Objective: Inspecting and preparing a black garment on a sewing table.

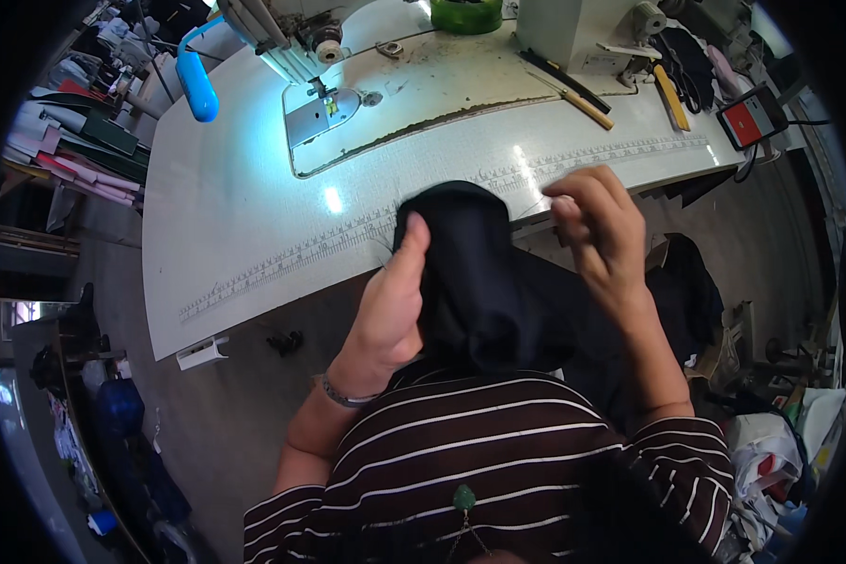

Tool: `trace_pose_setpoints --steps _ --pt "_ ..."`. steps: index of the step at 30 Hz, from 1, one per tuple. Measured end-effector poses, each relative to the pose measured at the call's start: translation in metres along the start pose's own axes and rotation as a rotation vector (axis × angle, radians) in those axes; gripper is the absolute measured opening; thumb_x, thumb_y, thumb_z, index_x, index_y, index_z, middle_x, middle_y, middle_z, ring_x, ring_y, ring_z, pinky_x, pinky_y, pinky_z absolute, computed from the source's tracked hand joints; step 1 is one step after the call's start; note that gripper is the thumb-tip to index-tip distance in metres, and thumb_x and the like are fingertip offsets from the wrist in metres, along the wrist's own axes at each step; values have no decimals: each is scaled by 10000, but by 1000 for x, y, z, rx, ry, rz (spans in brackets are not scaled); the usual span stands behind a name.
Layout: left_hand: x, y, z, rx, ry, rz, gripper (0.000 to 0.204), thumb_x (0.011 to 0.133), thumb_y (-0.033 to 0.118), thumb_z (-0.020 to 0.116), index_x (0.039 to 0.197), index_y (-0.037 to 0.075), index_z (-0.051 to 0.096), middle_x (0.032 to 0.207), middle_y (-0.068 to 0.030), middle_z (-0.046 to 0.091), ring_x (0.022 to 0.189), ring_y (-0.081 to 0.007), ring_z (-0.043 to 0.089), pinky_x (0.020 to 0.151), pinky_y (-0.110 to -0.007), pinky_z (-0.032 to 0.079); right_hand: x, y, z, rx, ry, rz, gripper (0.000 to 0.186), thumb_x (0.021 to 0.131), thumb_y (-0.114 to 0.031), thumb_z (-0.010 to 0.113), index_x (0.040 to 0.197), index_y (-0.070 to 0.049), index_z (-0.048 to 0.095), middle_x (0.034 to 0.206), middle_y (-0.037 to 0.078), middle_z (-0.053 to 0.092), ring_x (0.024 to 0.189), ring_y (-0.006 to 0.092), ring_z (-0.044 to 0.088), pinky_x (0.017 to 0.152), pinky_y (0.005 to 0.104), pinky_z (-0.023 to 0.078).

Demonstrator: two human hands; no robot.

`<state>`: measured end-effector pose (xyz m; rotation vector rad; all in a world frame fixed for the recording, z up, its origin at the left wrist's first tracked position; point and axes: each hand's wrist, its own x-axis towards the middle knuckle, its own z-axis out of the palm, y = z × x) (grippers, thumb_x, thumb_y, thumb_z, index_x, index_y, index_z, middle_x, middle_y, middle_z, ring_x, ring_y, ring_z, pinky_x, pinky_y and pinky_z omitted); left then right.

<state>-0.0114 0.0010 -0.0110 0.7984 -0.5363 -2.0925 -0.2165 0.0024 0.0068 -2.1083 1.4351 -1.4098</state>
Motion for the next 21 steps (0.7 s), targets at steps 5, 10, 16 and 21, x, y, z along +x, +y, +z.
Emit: trace_pose_setpoints --steps 5,10,16,21 --pt "4 0 -6 -219 11 42 503 952 439 367 1230 31 463 1190 -65 544 1076 -185 538 932 -333 442 -40 -23 1 156 -68 -219 315 779 -322 686 716 -22 612 614 64 547 532 182 546 480 271 428" --pt "3 -1 -4 -215 9 106 494 951 448 361 1211 44 476 1173 -53 548 1054 -178 550 921 -335 450 -46 -35 17 -65 -152 -118 346 610 -239 795 837 -40 627 761 82 589 623 226 550 539 300 448" --pt "-1 1 -4 -18 140 312 475 946 454 372 1170 56 501 1133 -48 570 1007 -170 572 886 -333 473 -52 -14 16 365 -430 222 177 729 -46 666 898 -22 620 771 94 565 689 187 529 618 240 404" --pt "-7 -2 -14 158 82 384 335 938 349 464 1092 68 560 1021 -14 588 919 -104 572 828 -273 478 -41 -18 12 924 -406 695 118 822 -92 591 797 23 598 739 -16 552 676 38 447 609 185 345"
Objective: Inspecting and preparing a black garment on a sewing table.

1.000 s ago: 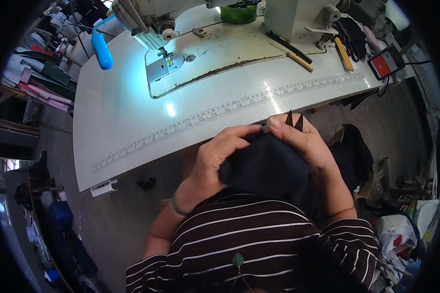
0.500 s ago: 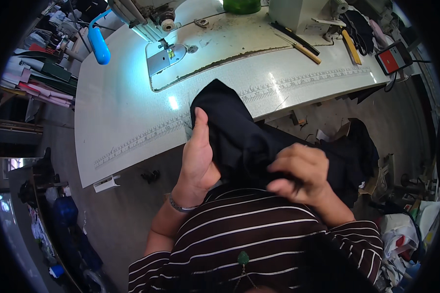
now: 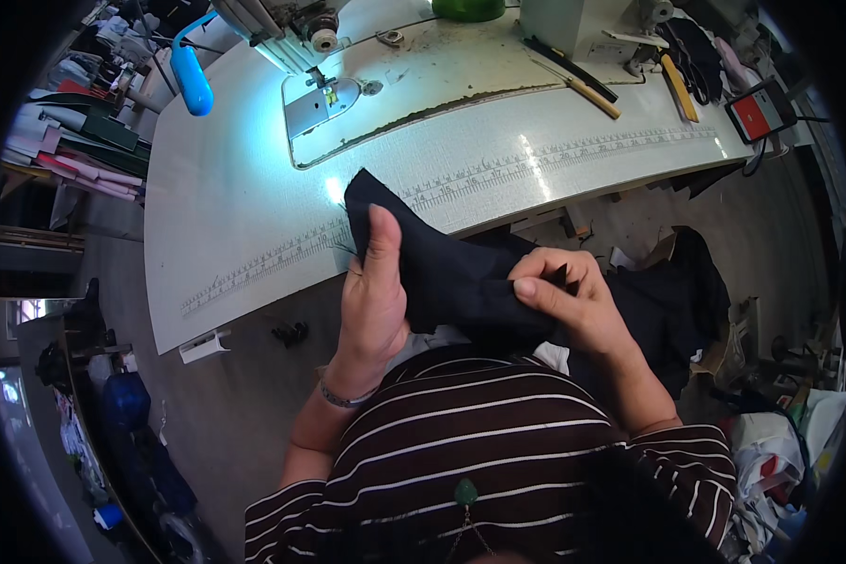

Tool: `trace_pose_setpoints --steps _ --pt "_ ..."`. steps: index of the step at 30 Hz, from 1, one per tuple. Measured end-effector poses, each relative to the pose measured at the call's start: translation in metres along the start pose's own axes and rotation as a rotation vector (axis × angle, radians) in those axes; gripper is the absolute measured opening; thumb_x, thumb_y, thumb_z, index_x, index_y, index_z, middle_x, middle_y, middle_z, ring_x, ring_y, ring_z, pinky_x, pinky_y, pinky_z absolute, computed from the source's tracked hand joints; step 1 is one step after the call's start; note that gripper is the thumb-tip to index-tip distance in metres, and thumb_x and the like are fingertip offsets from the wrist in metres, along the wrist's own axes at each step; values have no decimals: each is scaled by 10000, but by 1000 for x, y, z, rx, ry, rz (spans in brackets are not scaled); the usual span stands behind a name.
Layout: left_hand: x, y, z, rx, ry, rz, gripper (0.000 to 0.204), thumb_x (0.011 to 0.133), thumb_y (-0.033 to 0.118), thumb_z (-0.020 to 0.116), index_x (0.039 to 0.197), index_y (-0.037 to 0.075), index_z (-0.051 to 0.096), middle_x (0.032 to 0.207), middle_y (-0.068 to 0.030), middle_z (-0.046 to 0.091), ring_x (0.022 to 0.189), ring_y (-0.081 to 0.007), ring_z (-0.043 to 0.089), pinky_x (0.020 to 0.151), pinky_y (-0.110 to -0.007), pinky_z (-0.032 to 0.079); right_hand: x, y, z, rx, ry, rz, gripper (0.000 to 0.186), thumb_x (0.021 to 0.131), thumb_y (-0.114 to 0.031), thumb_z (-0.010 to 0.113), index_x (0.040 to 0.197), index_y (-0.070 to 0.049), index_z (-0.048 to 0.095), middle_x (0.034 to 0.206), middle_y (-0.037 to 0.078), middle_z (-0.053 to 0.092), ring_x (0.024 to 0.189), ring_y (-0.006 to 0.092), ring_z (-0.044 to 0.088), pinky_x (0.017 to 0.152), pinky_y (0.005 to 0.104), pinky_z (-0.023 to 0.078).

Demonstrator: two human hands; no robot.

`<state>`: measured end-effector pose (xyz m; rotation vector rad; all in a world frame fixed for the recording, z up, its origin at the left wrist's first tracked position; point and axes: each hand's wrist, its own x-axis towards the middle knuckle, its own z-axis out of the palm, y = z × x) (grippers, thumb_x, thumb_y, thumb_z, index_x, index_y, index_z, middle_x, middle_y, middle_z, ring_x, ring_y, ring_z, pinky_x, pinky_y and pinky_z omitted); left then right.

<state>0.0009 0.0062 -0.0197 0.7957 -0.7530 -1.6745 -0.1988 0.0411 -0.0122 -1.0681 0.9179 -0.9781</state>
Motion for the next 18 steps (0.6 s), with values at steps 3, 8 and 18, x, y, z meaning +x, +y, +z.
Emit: trace_pose_setpoints --steps 3,8,18 --pt "-9 4 8 106 -48 -8 197 873 192 621 1016 57 610 935 -2 605 860 -82 568 774 -229 468 4 -4 1 78 39 38 119 810 -100 589 770 12 601 709 -10 543 654 39 445 606 176 338" --pt "-10 6 16 515 -135 59 198 798 97 695 951 -5 621 876 -21 626 790 -93 573 736 -220 462 5 2 -1 78 71 -32 101 797 -77 572 764 14 601 705 -2 543 643 45 440 594 184 333" --pt "-10 1 15 414 -46 78 126 822 103 672 882 -4 647 817 -15 631 752 -80 566 689 -207 452 2 1 -3 -125 109 -167 42 739 -16 606 766 15 616 683 4 528 628 62 444 578 203 321"
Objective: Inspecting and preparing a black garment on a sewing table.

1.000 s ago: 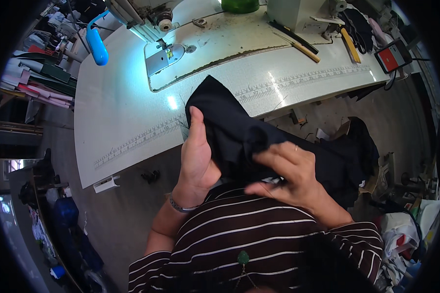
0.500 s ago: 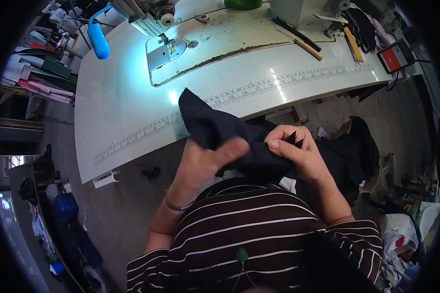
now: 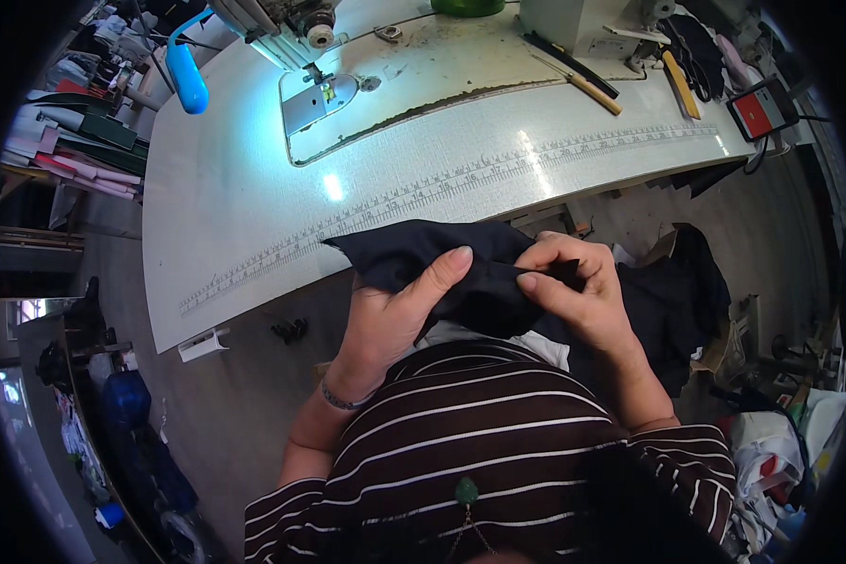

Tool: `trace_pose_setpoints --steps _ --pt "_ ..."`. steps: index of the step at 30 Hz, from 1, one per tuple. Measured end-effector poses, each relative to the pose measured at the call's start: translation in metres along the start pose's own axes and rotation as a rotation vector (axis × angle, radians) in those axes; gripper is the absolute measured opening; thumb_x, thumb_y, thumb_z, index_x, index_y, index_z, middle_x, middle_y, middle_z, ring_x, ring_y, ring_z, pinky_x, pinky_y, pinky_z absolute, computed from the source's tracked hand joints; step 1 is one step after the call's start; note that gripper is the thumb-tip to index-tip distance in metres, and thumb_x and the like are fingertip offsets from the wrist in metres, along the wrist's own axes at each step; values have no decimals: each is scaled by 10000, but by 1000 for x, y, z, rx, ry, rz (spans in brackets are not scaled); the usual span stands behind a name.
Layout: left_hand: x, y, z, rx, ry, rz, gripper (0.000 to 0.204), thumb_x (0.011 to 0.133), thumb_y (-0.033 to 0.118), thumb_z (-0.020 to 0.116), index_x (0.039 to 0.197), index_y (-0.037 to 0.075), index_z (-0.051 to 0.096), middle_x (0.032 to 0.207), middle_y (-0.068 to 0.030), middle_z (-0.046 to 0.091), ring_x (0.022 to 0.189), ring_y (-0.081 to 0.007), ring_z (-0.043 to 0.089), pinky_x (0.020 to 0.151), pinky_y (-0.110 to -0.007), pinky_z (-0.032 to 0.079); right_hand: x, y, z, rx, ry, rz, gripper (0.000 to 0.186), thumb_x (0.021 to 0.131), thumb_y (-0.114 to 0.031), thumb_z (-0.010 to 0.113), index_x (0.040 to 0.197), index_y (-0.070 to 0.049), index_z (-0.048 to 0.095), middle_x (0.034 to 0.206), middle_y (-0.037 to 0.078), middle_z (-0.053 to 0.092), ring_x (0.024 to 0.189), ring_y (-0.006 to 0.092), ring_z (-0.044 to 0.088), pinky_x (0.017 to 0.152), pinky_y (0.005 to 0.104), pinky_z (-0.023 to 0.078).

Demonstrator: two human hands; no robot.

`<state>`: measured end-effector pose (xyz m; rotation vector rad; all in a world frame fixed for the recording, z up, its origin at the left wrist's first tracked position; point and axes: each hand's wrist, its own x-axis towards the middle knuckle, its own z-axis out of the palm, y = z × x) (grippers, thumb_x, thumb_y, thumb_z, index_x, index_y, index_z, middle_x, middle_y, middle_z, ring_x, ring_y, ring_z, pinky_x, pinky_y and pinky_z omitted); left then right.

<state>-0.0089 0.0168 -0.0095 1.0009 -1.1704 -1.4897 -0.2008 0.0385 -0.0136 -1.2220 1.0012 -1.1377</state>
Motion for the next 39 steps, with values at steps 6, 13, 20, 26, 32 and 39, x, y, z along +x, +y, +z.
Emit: trace_pose_setpoints --steps 6,13,20,26,32,39 --pt "-1 -2 1 64 16 55 116 819 103 675 875 4 650 809 -9 632 733 -78 563 681 -204 451 0 -3 3 -161 22 -98 98 670 29 664 759 10 626 676 1 524 617 69 447 564 210 317" --pt "1 1 3 189 -47 219 102 803 78 686 870 9 652 798 -10 637 711 -82 572 669 -206 457 3 -3 9 -284 69 -223 134 630 38 683 751 3 636 635 17 521 594 91 458 544 222 328" --pt "1 -3 9 152 28 333 70 798 36 668 864 15 657 805 -14 644 726 -85 586 680 -216 464 8 6 14 -614 162 -635 204 570 54 694 748 -30 643 580 28 493 518 149 450 479 259 331" --pt "1 -2 6 94 23 209 81 797 27 661 877 16 655 831 -11 645 735 -82 584 689 -220 465 9 8 14 -766 166 -815 259 540 69 686 764 -54 645 558 14 457 488 161 433 453 266 321" --pt "2 -3 5 57 41 178 104 796 27 664 899 15 656 843 -13 650 747 -82 587 696 -218 464 8 8 14 -780 158 -803 242 559 64 691 765 -53 645 554 18 471 479 161 440 453 266 326" --pt "1 -3 6 101 56 230 92 794 35 676 882 14 663 827 -18 656 737 -79 591 685 -212 463 8 7 16 -626 167 -681 204 597 30 727 766 -44 640 564 29 522 481 155 471 453 265 341"
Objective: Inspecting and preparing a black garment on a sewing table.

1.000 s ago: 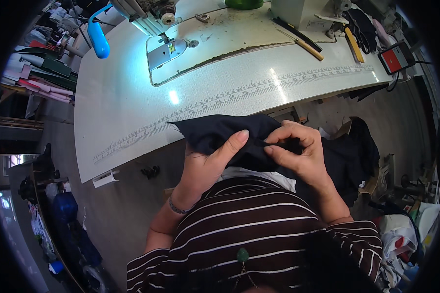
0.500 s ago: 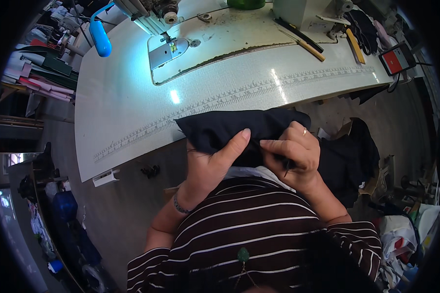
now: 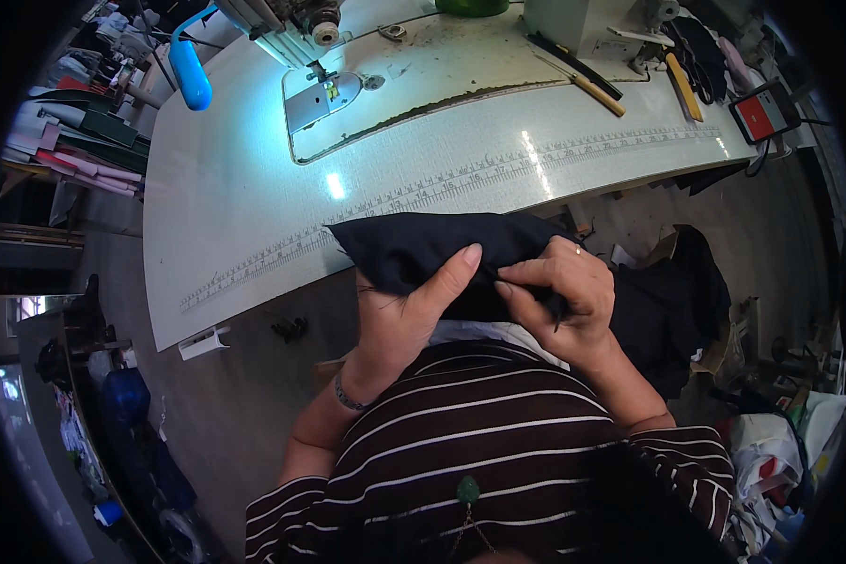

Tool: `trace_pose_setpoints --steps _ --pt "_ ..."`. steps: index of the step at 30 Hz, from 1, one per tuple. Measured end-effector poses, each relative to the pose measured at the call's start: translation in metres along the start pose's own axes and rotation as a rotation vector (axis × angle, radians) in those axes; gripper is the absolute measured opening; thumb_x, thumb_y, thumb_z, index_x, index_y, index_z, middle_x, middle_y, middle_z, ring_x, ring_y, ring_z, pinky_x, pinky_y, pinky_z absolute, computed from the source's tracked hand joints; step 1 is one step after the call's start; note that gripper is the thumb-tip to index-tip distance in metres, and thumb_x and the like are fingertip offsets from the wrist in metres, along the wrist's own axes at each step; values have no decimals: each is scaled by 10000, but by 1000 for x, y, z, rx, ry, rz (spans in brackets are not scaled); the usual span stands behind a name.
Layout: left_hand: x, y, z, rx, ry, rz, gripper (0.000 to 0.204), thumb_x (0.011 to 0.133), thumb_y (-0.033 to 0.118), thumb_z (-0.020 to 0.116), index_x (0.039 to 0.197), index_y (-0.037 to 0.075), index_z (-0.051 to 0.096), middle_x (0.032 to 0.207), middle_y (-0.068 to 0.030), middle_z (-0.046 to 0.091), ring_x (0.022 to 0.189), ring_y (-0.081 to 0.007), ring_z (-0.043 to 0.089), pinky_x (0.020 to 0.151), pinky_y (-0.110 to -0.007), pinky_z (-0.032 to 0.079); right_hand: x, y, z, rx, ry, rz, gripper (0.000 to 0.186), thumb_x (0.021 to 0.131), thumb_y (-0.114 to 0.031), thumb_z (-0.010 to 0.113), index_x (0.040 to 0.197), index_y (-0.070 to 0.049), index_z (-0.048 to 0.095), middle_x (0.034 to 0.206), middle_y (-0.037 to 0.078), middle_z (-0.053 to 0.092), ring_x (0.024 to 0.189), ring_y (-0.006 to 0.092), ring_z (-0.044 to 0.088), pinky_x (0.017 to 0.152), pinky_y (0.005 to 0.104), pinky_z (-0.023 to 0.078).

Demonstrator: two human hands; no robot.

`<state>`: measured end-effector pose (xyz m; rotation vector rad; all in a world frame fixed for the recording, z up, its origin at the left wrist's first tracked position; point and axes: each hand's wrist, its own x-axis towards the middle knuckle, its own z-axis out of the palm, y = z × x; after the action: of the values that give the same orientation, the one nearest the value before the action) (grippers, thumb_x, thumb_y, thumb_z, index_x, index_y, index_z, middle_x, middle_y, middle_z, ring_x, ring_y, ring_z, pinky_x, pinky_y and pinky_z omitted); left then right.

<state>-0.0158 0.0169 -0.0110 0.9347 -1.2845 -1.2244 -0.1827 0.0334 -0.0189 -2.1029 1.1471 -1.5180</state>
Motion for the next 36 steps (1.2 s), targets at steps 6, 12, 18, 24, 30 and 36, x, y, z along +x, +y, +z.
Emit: trace_pose_setpoints --steps 6,12,18,24,30,36 --pt "1 -1 0 38 18 2 66 798 41 678 853 9 664 805 -14 656 718 -76 590 673 -208 461 -4 3 -1 -89 40 -115 224 593 23 735 781 -52 637 574 13 508 492 153 470 459 253 353" --pt "2 -3 1 25 -3 -19 53 805 42 672 846 11 657 788 -6 650 706 -63 574 660 -201 455 -8 6 4 -477 136 -532 169 564 -65 690 718 -94 628 611 -41 475 542 102 470 444 207 318" --pt "1 -5 3 -23 4 -83 59 814 55 669 859 19 655 783 2 643 701 -55 560 656 -195 449 -10 5 6 -457 78 -512 152 580 -65 694 716 -90 632 616 -44 475 557 97 473 446 203 307" --pt "2 -13 1 -124 31 -128 67 820 72 668 866 25 655 789 11 641 704 -52 556 655 -192 445 -9 6 10 -431 108 -534 154 586 -63 685 735 -86 649 616 -40 494 537 87 471 437 201 323" --pt "3 -13 -1 -57 29 -76 68 824 77 664 866 25 654 789 10 640 707 -57 556 661 -197 444 -8 1 6 -392 64 -424 183 600 -47 700 774 -75 649 636 -13 548 511 93 489 433 210 354" --pt "3 -9 1 48 -12 -19 81 833 91 658 871 21 645 791 9 636 717 -61 554 667 -203 444 -9 6 3 55 -6 69 260 694 14 723 914 -7 587 747 91 648 568 102 573 492 223 451"
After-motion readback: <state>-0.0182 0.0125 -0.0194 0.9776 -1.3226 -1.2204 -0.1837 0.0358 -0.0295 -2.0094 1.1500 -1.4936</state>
